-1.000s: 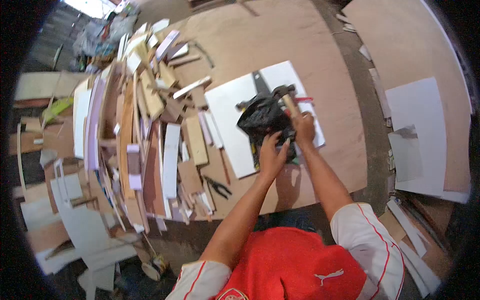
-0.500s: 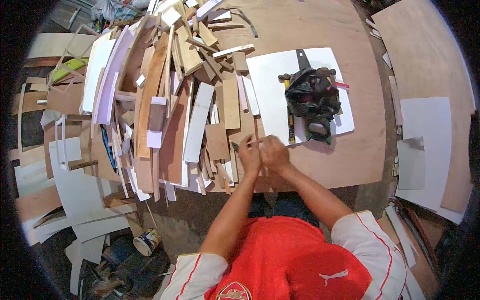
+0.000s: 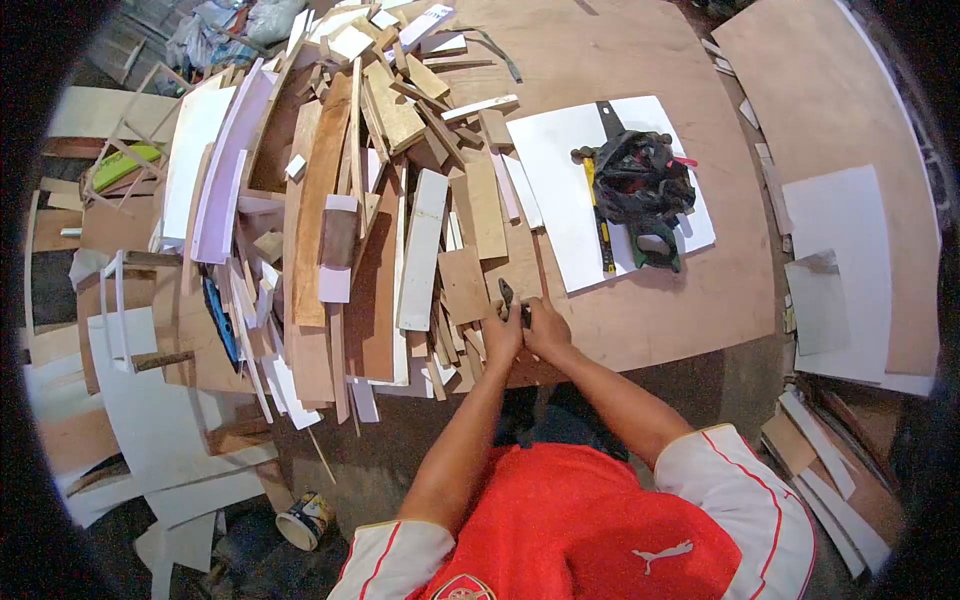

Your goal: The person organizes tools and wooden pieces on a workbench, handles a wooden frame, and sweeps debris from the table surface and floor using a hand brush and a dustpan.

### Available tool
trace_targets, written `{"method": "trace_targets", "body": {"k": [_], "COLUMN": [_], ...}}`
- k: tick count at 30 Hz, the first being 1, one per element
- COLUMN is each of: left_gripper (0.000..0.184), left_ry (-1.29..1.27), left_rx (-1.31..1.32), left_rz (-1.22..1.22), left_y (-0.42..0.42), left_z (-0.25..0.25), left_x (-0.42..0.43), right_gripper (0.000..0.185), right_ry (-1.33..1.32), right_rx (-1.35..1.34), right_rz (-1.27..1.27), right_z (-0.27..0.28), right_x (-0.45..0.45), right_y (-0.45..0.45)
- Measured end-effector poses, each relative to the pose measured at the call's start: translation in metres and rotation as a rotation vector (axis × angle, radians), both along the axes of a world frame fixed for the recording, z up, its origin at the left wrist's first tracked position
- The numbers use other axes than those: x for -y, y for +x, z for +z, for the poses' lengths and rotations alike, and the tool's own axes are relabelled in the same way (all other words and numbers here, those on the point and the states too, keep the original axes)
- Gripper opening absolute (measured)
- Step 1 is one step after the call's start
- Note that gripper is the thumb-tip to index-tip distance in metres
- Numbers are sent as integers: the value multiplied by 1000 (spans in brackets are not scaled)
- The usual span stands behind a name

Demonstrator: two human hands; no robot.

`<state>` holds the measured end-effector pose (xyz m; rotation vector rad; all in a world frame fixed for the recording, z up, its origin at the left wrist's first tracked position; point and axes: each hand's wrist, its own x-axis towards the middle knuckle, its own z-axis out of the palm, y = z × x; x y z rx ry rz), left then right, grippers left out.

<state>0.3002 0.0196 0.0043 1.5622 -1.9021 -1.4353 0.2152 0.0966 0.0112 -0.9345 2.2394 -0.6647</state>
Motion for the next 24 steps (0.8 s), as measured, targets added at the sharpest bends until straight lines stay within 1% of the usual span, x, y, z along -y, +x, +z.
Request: {"method": "trace_targets", "body": {"k": [2, 3, 4, 5, 6, 7, 9, 12, 15, 17, 18, 20, 21, 22, 23, 24], "left_gripper": [47, 47, 44, 43, 41, 40, 38, 37, 35, 35, 36, 40, 42, 45, 46, 48], "left_ry": [88, 130, 25, 201, 378, 555, 543, 539, 543, 533, 522, 458, 404, 350, 359, 369], "left_rx": [73, 111, 29, -47, -118, -188, -230, -234, -239, -244, -245, -204, -163, -126, -139, -150], "left_rz": [-4, -6, -2, 77, 155, 231, 202, 176, 158, 147, 143, 95, 49, 5, 33, 61], "left_y": [-6, -7, -6, -6, -10, -13, -10, -6, -3, -3, -3, -3, -1, -3, -7, -12], "left_z": [-6, -8, -8, -10, 10, 20, 14, 5, -4, -4, -4, -6, -20, -28, -17, 8], "left_x": [10, 15, 17, 18, 19, 20, 20, 21, 22, 22, 21, 23, 27, 30, 28, 26], "right_gripper": [41, 41, 40, 40, 43, 43, 44, 41, 32, 25, 22, 19, 18, 18, 18, 18], "right_ry": [-180, -166, -154, -143, -19, 51, 193, 219, 182, 217, 234, 59, -28, 2, 34, 67], "right_rx": [5, 44, 83, 124, 56, 5, -91, -128, -165, -90, -54, 48, 96, 87, 81, 75], "right_rz": [58, 25, -6, -35, -91, -136, -226, -256, -414, -454, -473, -376, -326, -297, -267, -238], "right_z": [-5, -1, 3, 6, -1, 6, 17, -3, -21, -42, -39, -33, -20, 5, 38, 56], "right_x": [-6, -7, -6, -3, 0, 8, 20, 28, 32, 35, 37, 30, 26, 24, 23, 21], "right_y": [-2, -5, -10, -16, -23, -26, -26, -26, -23, -25, -26, -26, -26, -25, -21, -17]}}
